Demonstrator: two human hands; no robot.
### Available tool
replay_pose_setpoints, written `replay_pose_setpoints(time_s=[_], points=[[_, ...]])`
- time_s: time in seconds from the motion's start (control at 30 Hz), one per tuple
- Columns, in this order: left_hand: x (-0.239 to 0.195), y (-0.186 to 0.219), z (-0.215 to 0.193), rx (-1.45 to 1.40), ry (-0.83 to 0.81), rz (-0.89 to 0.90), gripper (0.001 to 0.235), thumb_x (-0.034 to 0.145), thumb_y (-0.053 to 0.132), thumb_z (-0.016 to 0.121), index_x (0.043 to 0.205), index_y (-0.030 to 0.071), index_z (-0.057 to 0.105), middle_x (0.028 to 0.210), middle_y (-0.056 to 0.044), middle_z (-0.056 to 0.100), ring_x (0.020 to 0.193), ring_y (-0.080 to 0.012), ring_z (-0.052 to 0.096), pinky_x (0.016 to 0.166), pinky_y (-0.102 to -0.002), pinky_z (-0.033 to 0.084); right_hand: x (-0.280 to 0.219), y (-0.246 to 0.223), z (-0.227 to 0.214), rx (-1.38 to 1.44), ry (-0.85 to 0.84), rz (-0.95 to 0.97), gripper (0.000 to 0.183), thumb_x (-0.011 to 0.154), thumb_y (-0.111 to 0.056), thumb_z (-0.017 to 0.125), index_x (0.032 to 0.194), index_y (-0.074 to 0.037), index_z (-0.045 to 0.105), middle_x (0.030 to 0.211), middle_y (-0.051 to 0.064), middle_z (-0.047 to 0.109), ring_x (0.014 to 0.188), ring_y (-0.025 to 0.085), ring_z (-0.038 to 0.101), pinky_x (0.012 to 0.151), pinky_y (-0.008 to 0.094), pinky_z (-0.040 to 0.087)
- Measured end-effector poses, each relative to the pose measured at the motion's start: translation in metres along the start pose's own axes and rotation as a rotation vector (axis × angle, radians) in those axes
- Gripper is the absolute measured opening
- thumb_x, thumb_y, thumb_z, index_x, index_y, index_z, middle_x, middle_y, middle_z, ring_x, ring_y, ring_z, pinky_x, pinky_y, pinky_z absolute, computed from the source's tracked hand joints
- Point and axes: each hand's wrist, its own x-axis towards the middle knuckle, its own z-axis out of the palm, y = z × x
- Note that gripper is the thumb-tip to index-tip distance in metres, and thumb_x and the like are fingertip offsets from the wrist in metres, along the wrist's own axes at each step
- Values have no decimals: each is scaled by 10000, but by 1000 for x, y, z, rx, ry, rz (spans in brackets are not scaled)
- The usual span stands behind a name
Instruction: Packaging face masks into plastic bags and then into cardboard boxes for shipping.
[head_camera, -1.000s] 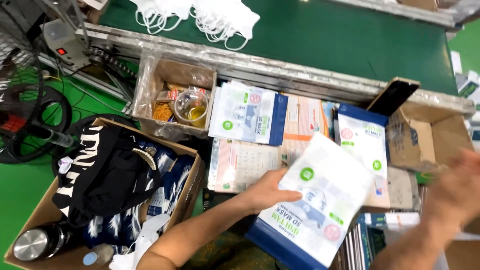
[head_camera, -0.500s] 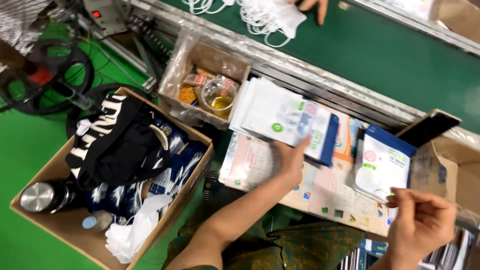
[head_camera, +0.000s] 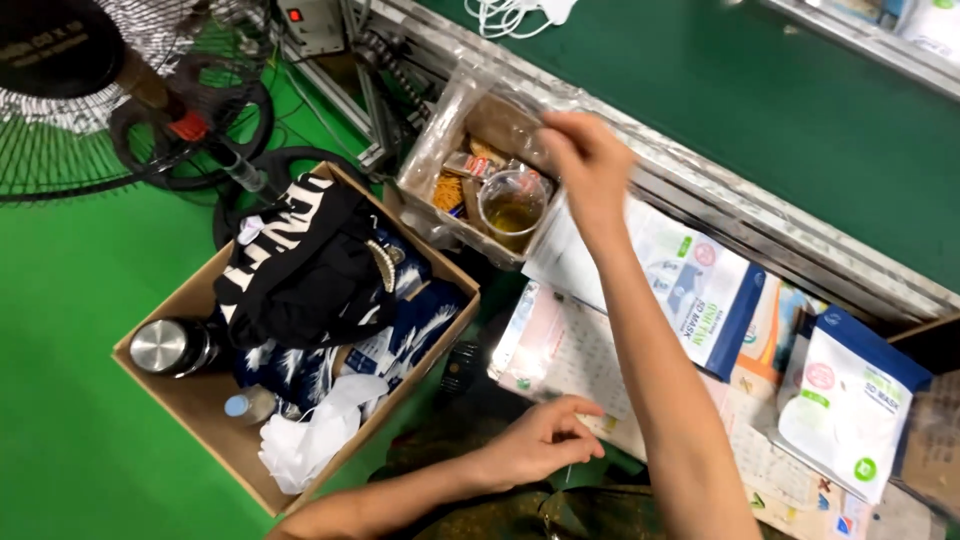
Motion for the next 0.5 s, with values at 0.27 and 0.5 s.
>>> replay_pose_setpoints(time_s=[0.27,0.5], points=[[13,44,-9,407,157,217,385,986,143,636,1359,51,604,894,-43,726,787,-82,647,720,-271,526,-36,30,-55,-231,-119,40,172,1027,-52,729,1187,7,751,1173,104,770,1065,141,717,985,285,575],[79,92,3,660,153,531,157,952,212,710,1070,114,744,825,-49,720,719,-168,687,692,-327,547,-167,-5,-157,-366,174,168,107,999,-26,768,1079,31,726,1047,77,738,976,111,678,923,250,550]])
